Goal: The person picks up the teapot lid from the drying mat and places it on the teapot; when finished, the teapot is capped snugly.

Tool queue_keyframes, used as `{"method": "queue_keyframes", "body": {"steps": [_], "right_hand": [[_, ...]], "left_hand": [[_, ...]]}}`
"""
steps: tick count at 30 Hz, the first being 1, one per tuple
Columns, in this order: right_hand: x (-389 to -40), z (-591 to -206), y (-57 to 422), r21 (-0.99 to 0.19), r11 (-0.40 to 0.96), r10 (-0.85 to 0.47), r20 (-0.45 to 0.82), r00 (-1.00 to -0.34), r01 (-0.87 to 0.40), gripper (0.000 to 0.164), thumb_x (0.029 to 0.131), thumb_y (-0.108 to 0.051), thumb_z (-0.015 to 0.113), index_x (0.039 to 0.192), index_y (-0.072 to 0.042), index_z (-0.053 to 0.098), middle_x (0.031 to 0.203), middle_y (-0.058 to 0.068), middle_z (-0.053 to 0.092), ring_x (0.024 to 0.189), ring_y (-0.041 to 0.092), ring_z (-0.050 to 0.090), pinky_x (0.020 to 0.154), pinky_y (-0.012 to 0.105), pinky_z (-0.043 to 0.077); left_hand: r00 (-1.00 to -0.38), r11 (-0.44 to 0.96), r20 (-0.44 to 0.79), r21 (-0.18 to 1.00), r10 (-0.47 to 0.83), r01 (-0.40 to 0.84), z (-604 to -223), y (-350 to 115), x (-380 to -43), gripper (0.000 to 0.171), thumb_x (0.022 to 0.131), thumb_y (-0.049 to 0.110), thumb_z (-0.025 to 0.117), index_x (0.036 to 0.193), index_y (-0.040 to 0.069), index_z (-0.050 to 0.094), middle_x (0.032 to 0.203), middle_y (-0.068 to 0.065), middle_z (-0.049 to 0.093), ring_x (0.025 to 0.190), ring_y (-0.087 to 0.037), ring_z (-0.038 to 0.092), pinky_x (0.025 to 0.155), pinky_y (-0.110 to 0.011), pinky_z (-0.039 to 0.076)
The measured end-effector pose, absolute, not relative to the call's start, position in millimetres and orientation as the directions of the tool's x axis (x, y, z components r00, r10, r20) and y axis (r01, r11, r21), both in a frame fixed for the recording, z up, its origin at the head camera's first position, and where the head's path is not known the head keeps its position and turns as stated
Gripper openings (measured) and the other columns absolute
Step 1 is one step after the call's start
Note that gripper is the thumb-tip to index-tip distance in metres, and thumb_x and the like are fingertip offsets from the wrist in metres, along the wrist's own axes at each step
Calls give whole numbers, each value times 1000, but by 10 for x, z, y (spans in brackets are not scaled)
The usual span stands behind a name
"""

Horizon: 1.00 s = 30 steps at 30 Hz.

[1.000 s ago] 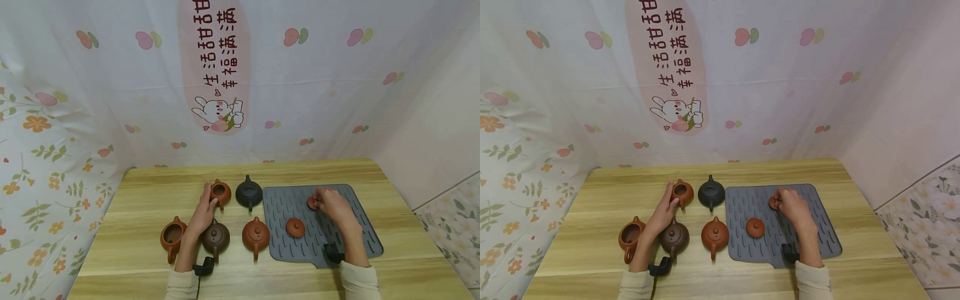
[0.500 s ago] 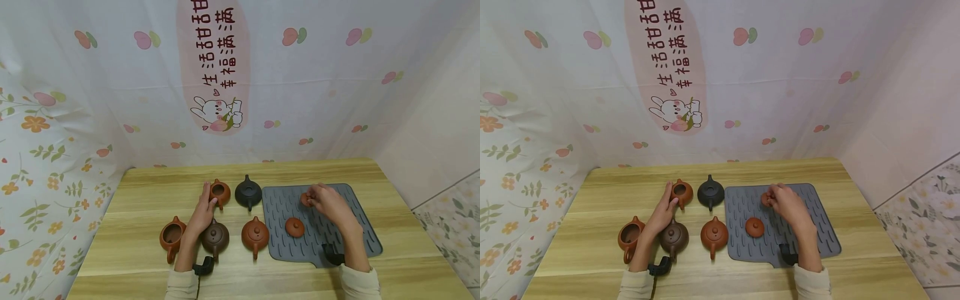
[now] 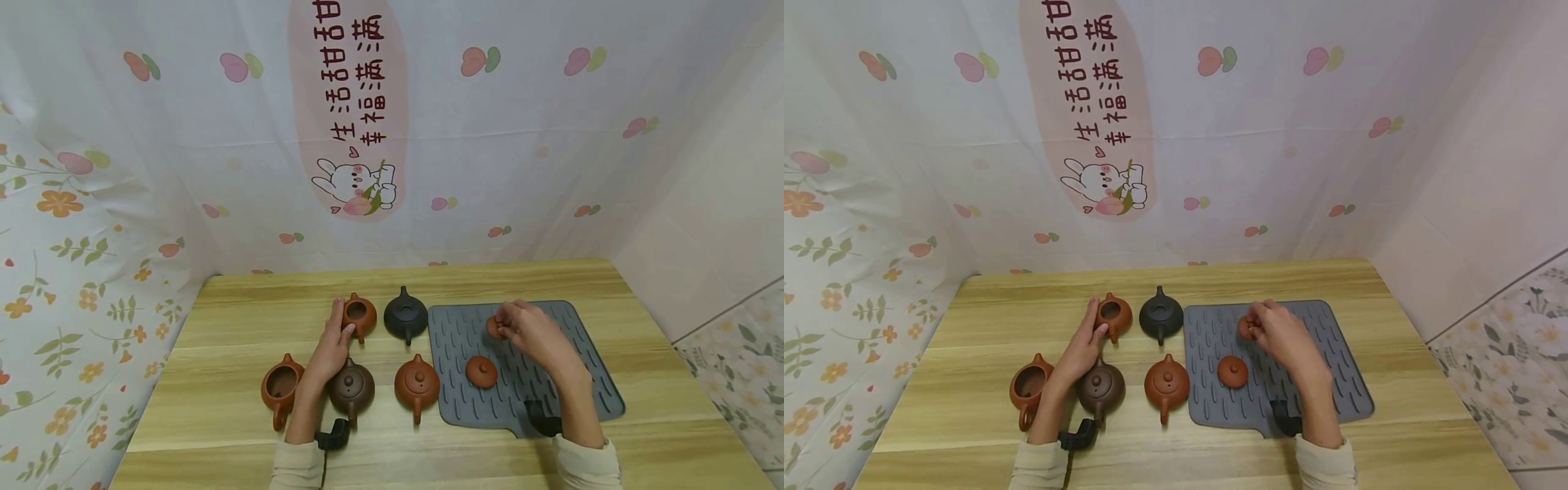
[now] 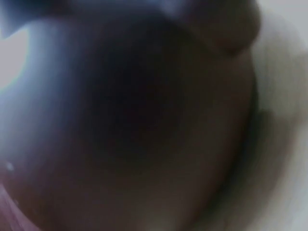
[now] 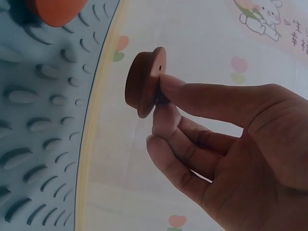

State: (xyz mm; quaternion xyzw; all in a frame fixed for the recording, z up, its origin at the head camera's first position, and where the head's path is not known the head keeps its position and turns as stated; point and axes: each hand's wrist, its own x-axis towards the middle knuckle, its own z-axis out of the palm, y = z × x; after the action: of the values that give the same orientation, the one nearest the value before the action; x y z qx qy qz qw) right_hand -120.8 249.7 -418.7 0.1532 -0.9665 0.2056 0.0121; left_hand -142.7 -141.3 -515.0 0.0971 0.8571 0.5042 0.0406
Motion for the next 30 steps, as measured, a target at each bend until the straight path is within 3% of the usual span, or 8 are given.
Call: {"method": "queue_keyframes", "body": {"steps": [12, 30], "right_hand": [[-1207, -4200, 2506, -421, 857, -307, 45, -951, -297, 11, 98, 8, 73, 99, -3, 70, 100, 11, 68, 80, 19, 60, 64, 36, 51], [-1229, -4223, 2496, -398, 862, -318, 56, -946, -313, 12, 97, 8, 75, 100, -3, 72, 97, 10, 69, 81, 21, 61, 65, 39, 51]], "left_hand": [[-976, 471, 33, 872, 213, 132, -5147, -1422, -1414, 63, 117, 1, 42, 173, -8, 13, 180, -35, -1, 165, -58, 3, 134, -71, 3], [-981, 474, 37, 872, 191, 125, -5106, -1410, -1425, 61, 116, -2, 43, 171, -7, 19, 178, -38, 4, 162, -62, 7, 132, -73, 6]]}}
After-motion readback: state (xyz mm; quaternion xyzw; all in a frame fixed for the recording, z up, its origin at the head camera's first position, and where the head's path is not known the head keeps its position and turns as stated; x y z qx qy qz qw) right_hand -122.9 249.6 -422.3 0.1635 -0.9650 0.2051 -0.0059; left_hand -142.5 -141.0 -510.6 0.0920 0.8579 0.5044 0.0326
